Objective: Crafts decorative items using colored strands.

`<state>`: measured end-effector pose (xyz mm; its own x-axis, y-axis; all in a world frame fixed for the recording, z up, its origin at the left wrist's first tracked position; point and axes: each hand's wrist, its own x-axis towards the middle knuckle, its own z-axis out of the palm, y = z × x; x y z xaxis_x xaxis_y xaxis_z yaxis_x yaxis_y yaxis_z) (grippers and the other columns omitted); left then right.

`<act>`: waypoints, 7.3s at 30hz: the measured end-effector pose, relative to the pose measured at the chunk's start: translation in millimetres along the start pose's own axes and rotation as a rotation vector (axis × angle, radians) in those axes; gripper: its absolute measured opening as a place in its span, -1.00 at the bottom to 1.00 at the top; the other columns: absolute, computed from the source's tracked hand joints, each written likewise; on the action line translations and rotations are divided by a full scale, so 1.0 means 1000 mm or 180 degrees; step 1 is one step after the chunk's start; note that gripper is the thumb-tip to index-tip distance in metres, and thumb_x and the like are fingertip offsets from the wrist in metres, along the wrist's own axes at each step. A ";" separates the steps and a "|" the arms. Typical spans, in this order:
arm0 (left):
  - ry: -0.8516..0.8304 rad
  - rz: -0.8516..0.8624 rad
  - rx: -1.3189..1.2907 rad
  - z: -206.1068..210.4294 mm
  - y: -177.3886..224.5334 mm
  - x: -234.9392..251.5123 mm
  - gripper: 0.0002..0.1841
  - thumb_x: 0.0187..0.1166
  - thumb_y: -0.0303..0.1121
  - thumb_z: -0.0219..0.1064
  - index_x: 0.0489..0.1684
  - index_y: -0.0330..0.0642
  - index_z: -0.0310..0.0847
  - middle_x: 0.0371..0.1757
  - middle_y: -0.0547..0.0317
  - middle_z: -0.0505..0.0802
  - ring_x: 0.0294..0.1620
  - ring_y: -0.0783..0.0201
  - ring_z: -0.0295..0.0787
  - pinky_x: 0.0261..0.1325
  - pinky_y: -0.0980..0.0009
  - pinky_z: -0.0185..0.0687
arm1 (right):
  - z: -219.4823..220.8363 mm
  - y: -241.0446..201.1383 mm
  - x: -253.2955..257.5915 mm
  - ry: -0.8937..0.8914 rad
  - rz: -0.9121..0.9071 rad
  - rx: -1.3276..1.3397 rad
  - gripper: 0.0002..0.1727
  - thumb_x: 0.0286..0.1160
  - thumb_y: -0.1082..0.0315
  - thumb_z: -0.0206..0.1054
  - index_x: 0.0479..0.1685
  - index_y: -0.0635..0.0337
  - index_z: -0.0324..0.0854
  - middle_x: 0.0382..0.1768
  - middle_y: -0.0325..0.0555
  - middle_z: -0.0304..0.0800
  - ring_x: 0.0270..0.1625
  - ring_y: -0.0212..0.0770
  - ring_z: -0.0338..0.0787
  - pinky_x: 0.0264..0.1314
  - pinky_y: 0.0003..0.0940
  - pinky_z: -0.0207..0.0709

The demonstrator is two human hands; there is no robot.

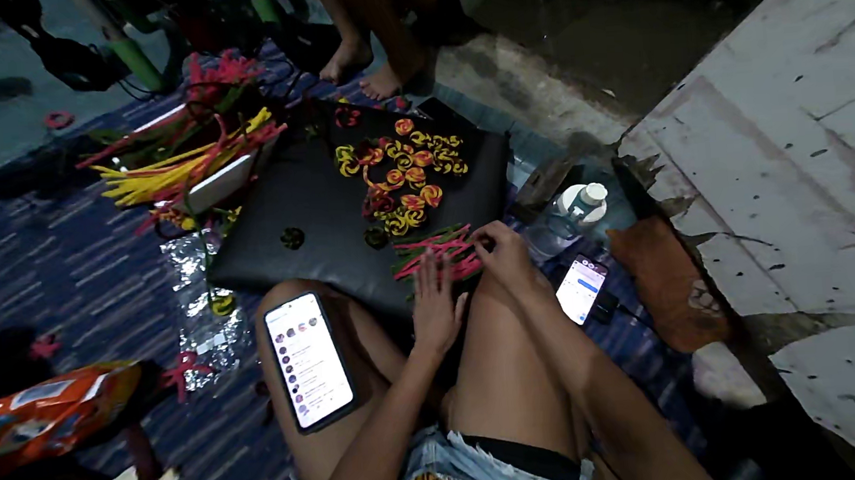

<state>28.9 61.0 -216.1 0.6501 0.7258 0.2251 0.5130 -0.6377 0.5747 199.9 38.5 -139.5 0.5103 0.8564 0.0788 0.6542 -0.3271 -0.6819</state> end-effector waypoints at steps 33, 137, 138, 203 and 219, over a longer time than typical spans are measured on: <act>0.1557 -0.1287 -0.1513 0.006 -0.019 0.028 -0.24 0.72 -0.29 0.11 0.80 -0.60 -0.13 0.85 -0.48 0.01 0.89 -0.24 -0.07 0.86 0.06 -0.05 | 0.030 -0.001 0.050 -0.0947 0.1053 0.0150 -0.23 0.91 0.10 -0.09 0.84 0.54 -0.18 0.86 0.48 -0.34 0.92 0.32 -0.27 0.93 0.05 -0.28; -0.0857 -0.0428 0.0696 -0.001 0.005 0.051 -0.16 0.67 -0.01 0.29 0.80 -0.43 0.09 0.75 -0.42 0.32 0.83 -0.30 0.10 0.86 -0.14 -0.25 | 0.000 -0.008 0.006 0.0559 0.1685 0.3972 -0.71 0.93 0.34 -0.15 0.26 0.31 0.41 -0.65 -0.42 0.28 -0.79 -0.58 0.16 -0.77 -0.72 0.08; -0.0823 -0.0395 0.0739 -0.003 0.005 0.050 -0.26 0.71 -0.13 0.26 0.79 -0.41 0.15 0.73 -0.40 0.38 0.80 -0.29 0.18 0.83 -0.16 -0.17 | -0.003 -0.011 0.001 0.0664 0.1650 0.3905 -0.69 0.92 0.35 -0.15 0.29 0.34 0.41 -0.60 -0.38 0.34 -0.77 -0.58 0.18 -0.76 -0.72 0.10; 0.0000 0.0769 -0.3195 -0.160 0.073 0.084 -0.90 0.50 -0.54 0.40 -0.25 -0.35 0.85 -0.11 0.26 0.94 0.03 0.60 0.83 0.24 0.61 0.71 | -0.038 -0.091 -0.058 0.1426 -0.0937 0.1831 -0.95 0.41 0.45 0.48 -0.28 0.24 0.82 -0.07 -0.26 0.92 0.04 -0.58 0.83 0.13 -0.63 0.71; 0.0095 0.1445 -0.3230 -0.195 0.117 0.056 -0.82 0.65 -0.46 0.32 -0.07 -0.37 0.82 -0.22 0.19 0.76 -0.23 0.71 0.61 -0.16 0.82 0.54 | -0.118 -0.104 -0.092 0.1104 -0.1558 0.2129 -0.69 0.79 0.13 0.17 0.24 -0.17 0.80 -0.23 -0.62 0.75 -0.33 -0.86 0.51 -0.26 -0.92 0.38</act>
<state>16.3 77.4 16.9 0.6405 0.4932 0.5887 -0.4745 -0.3485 0.8083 150.8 -53.5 9.4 0.4704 0.6346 0.6132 0.4363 0.4368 -0.7867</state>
